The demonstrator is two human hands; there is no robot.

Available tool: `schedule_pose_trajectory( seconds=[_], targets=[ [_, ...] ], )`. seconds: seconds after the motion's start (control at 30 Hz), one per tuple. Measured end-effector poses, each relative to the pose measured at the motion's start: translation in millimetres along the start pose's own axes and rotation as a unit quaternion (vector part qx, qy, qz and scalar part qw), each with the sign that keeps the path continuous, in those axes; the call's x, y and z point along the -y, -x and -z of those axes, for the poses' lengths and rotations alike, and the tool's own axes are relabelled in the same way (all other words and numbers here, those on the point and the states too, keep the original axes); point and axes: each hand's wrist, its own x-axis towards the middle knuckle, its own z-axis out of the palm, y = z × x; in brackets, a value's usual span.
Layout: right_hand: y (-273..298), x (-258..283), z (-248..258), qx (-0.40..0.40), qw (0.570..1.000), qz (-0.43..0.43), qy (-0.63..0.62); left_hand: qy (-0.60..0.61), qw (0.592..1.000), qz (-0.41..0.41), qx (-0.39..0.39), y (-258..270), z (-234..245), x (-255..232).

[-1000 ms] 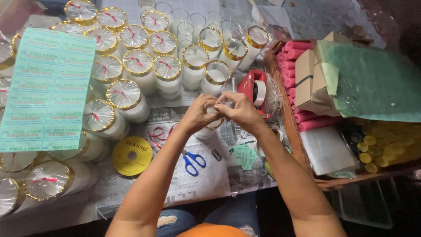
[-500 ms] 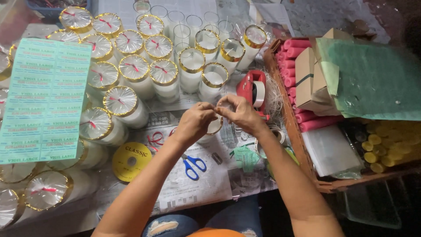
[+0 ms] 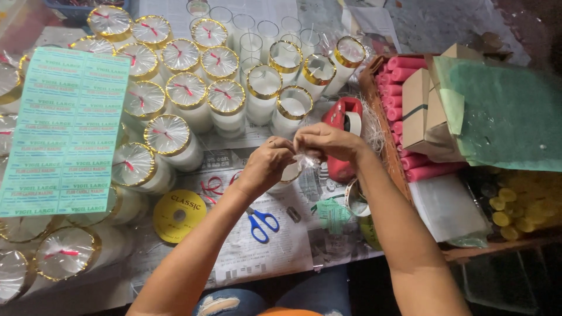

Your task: The person applies adhesive labels to glass jars containing white wax and ties red decorative ribbons around the tops of the jars using scissors.

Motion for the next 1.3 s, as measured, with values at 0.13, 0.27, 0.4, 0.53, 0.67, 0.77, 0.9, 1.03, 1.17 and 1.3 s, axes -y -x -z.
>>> schedule_pose_trajectory(
  seconds=[0.13, 0.27, 0.4, 0.53, 0.67, 0.77, 0.9, 1.03, 1.17, 1.3],
  targets=[
    [25, -8, 5, -0.134, 0.989, 0.038, 0.049, -0.016, 1.0, 0.004, 0.005, -1, 4, -6],
    [36, -28, 16, -0.19, 0.979, 0.069, 0.038, -0.02, 1.0, -0.002, 0.014, -2, 4, -6],
    [15, -58, 29, -0.18, 0.964, 0.13, -0.148, -0.013, 0.999, 0.015, 0.035, -6, 17, -21],
    [-11, -62, 18, -0.06, 0.956, 0.131, -0.256, 0.041, 0.997, 0.015, 0.057, -17, 36, -39],
    [-17, -50, 3, 0.031, 0.963, 0.12, -0.239, 0.086, 0.99, 0.047, 0.102, -15, 28, -25],
    [-15, -45, 8, 0.048, 0.97, 0.112, -0.213, 0.104, 0.991, 0.012, 0.083, -9, 16, -8],
    [10, -31, 14, -0.037, 0.981, 0.091, -0.166, 0.122, 0.99, 0.012, 0.064, -10, 16, -8],
    [34, -33, 25, -0.126, 0.978, 0.098, -0.133, 0.114, 0.991, 0.006, 0.071, -7, 14, -3],
    [34, -59, 50, -0.109, 0.953, 0.146, -0.241, 0.104, 0.991, 0.022, 0.079, -8, 9, -3],
    [10, -71, 37, -0.02, 0.938, 0.179, -0.296, 0.113, 0.989, 0.053, 0.083, -16, 29, -27]
  ],
)
